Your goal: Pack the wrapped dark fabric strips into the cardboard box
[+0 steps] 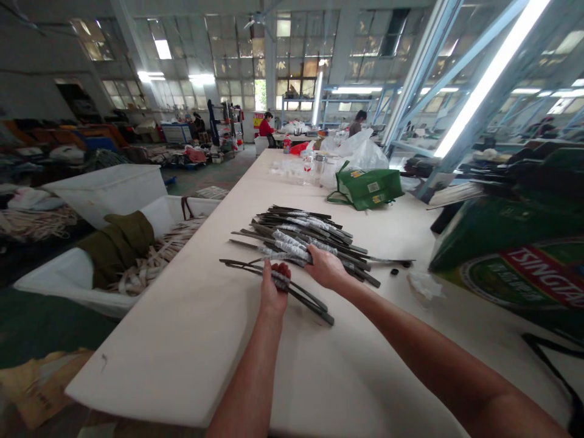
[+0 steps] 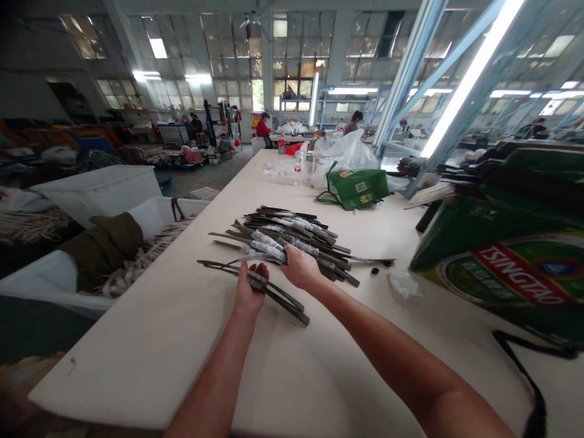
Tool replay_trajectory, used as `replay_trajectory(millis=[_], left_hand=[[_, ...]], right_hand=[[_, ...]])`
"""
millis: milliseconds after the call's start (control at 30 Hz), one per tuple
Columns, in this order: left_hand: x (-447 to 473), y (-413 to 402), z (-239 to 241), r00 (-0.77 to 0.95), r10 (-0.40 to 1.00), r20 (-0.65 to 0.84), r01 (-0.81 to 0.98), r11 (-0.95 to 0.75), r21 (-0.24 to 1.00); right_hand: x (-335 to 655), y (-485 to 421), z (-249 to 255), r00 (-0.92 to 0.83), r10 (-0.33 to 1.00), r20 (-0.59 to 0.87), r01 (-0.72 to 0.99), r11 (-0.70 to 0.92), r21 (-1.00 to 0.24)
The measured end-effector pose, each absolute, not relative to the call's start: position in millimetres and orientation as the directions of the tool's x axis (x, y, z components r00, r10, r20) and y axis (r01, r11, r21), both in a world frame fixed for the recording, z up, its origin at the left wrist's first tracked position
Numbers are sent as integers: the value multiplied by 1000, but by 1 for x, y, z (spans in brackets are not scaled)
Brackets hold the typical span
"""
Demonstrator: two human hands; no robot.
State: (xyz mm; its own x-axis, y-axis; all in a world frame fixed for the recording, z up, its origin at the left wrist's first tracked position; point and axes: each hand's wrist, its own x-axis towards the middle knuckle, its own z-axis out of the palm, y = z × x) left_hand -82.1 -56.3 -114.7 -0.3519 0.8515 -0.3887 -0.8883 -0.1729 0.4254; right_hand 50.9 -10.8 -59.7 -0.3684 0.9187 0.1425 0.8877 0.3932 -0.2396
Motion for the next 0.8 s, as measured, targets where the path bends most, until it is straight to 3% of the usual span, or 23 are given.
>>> replay_trajectory(millis=[133, 333, 567, 667, 800], left_hand=[[-79, -58, -114, -306, 919, -249, -893, -186, 410], [-80, -63, -116, -244, 904, -349, -914, -94, 395], [-87, -63, -119, -312, 918, -243, -886, -189, 423], [-91, -62, -118, -367, 896, -250, -860, -223, 459], [-96, -63, -114, -423, 868, -260, -842, -270, 467]], right_hand=[[49, -31, -75, -477, 875, 82, 851, 483, -204], [46, -48, -87, -635, 768, 85, 763, 641, -85], [37, -68, -86, -663, 745, 75, 748, 664, 7], [44, -66, -77, -716, 697, 35, 695, 716, -63], [64, -30, -51, -760, 650, -3, 617, 719, -320]])
